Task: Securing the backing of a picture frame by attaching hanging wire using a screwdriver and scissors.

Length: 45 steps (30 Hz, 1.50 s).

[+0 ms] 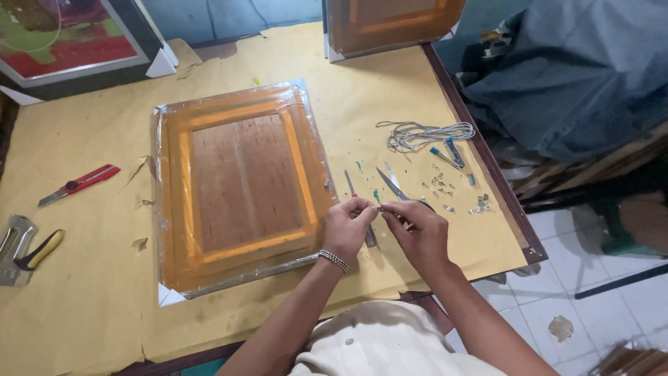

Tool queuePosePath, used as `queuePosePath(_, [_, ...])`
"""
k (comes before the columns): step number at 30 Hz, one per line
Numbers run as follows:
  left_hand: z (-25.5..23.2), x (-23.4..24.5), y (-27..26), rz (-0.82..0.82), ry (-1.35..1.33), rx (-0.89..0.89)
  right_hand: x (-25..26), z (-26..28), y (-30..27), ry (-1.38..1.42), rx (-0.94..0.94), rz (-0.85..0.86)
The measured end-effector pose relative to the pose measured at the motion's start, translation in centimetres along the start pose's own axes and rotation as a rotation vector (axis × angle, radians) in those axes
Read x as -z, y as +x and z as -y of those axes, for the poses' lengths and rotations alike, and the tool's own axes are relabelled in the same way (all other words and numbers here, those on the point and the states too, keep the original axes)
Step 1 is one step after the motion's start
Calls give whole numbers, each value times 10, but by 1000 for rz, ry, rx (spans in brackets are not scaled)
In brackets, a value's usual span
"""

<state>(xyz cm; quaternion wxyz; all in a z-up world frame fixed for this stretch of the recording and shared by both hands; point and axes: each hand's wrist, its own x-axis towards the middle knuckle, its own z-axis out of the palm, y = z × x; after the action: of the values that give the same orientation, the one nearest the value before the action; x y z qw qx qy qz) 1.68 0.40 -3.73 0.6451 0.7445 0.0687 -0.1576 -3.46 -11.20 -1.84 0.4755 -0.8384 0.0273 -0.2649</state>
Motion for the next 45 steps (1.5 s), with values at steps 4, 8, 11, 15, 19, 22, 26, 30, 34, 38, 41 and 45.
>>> queuePosePath(4, [-45, 10, -33, 44, 48, 24, 7, -3, 1, -64, 92, -31])
queuePosePath(8, [-44, 4, -29, 104, -69, 2, 13, -5, -1, -34, 138, -44])
queuePosePath(11, [-26, -5, -13, 128, 48, -38, 17, -6, 0, -48, 150, -41])
queuePosePath(15, [-52, 1, -27, 123, 246, -59, 18, -22, -2, -23, 115, -84])
queuePosePath(19, [-38, -7, -15, 117, 269, -76, 17, -22, 2, -50, 155, -116])
queuePosePath(22, [-42, -4, -15, 108, 298, -104, 17, -19, 5, -72, 206, -129])
queuePosePath(26, [-39, -2, -13, 97, 247, -118, 17, -13, 8, -54, 180, -82])
queuePosePath(30, [-41, 2, -13, 121, 275, -142, 13, -13, 9, -60, 171, -64])
queuePosePath(34, [-28, -5, -3, 150, 223, -176, 12, -15, 12, -47, 177, -41])
queuePosePath(38, [-23, -6, -2, 190, 144, -114, 14, -23, 11, -25, 92, 52])
queuePosePath(41, [-23, -5, -3, 214, 43, -49, 15, -26, 13, 51, -30, 121])
queuePosePath(45, [-1, -11, 14, 295, -152, 37, 15, -25, 14, 195, -222, 178])
